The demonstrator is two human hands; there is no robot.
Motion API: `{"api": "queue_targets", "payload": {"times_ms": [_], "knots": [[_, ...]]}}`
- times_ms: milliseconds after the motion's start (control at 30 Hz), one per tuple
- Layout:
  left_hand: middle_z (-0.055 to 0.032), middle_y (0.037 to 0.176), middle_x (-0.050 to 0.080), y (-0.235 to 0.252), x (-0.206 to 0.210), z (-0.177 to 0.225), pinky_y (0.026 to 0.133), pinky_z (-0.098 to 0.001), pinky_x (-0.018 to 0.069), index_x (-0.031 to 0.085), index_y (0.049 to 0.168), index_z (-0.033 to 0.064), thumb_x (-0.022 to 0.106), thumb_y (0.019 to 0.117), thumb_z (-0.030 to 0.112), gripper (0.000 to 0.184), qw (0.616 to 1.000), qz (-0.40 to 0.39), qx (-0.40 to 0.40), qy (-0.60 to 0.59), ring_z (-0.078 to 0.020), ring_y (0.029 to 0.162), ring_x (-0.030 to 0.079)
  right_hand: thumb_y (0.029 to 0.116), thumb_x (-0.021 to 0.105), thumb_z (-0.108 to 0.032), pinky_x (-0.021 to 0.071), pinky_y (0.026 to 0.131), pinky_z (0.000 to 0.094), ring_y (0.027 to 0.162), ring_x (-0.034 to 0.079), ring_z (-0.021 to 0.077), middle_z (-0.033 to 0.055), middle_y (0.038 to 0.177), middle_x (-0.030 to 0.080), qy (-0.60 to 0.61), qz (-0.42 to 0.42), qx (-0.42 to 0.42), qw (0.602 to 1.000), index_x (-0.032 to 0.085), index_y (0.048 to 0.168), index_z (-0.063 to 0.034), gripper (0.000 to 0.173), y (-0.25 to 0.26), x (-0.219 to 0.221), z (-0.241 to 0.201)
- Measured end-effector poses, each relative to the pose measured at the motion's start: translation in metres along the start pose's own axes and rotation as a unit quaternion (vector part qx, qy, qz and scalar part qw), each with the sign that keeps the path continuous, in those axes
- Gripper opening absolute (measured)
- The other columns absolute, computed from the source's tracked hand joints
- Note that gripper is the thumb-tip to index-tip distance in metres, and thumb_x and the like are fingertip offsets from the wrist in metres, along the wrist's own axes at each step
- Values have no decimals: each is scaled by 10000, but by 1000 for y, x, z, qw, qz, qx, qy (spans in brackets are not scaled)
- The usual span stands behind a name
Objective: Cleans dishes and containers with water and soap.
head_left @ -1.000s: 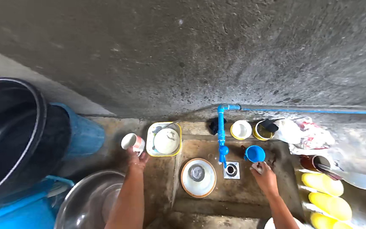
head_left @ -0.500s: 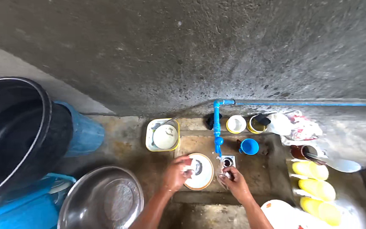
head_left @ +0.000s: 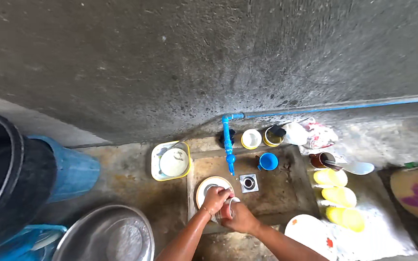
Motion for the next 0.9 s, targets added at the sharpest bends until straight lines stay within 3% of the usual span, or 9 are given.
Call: {"api": "queue_targets", "payload": {"times_ms": [100, 267, 433, 500, 600, 667, 733, 833, 900], "knots": [[-69, 872, 712, 13, -5, -3, 852, -424, 523, 730, 913, 24, 582, 1039, 326, 359, 996, -25, -86, -20, -167, 842, 659, 869, 769, -285, 517, 1047, 525, 1157, 680, 359, 227, 1143, 729, -85, 47, -123, 988, 743, 1100, 33, 394, -6, 4, -5], [-103, 850, 718, 17, 10, 12, 841, -453, 522, 705, 859, -15, 581, 1029, 424, 486, 984, -93, -44, 143, -206, 823, 674, 857, 765, -98, 432, 1099, 565, 1232, 602, 390, 279, 1245, 653, 1, -149, -4, 989, 635, 1241, 93, 448, 5, 15, 2], [-122, 865, 662, 12, -1, -29, 825, -433, 524, 685, 956, -23, 639, 1013, 324, 354, 998, 33, -56, 1, -210, 822, 633, 848, 802, -200, 576, 836, 420, 841, 690, 186, 112, 907, 720, 217, 123, 80, 965, 715, 1004, 13, 278, 7, -40, 18], [-145, 897, 692, 9, 0, -31, 855, -460, 533, 707, 986, -24, 619, 1030, 294, 333, 985, 123, -99, -68, -233, 859, 660, 906, 737, -196, 575, 891, 321, 970, 696, 113, 81, 1051, 747, 206, 252, 18, 945, 759, 1062, -22, 234, -1, -55, 12], [-171, 854, 673, -1, 16, -19, 790, -465, 524, 692, 956, -54, 575, 1051, 255, 344, 944, 247, -173, -137, -250, 793, 639, 947, 622, -156, 373, 1176, 581, 1403, 491, 401, 224, 1451, 573, -41, 299, -63, 951, 734, 1278, -91, 355, -5, -22, -12], [-185, 894, 676, -10, 33, -11, 814, -452, 512, 692, 988, -70, 534, 1074, 243, 361, 926, 261, -194, -193, -248, 826, 631, 866, 714, -165, 486, 998, 675, 1150, 654, 467, 208, 1223, 703, -246, 380, -59, 890, 788, 1159, -144, 303, 1, -9, -23], [-128, 864, 637, -15, 48, -12, 751, -387, 515, 651, 1009, -37, 464, 1101, 249, 354, 891, 243, -202, -327, -190, 785, 601, 817, 756, -264, 582, 767, 548, 874, 731, 356, 123, 941, 760, -290, 428, -69, 854, 797, 925, -120, 186, 7, -23, -27], [-45, 802, 653, -23, 52, -14, 679, -319, 567, 600, 1047, 59, 329, 1125, 259, 346, 855, 132, -178, -469, -128, 722, 649, 881, 737, -322, 587, 680, 451, 721, 712, 216, 88, 760, 724, -30, 355, -57, 933, 745, 822, -17, 311, 1, -52, -20], [-46, 864, 657, -26, 44, -16, 746, -302, 561, 616, 1091, 28, 330, 1118, 199, 334, 906, 79, -157, -386, -109, 784, 640, 914, 671, -359, 551, 651, 334, 649, 632, 87, 7, 710, 658, 138, 191, -11, 972, 705, 836, -54, 317, 1, -62, -10]]}}
Point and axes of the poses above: each hand's wrist, its own y-axis towards the middle knuckle, its own x-axis out of the palm, z = x × y, the point moved 4 cm from there along y, towards the middle knuckle
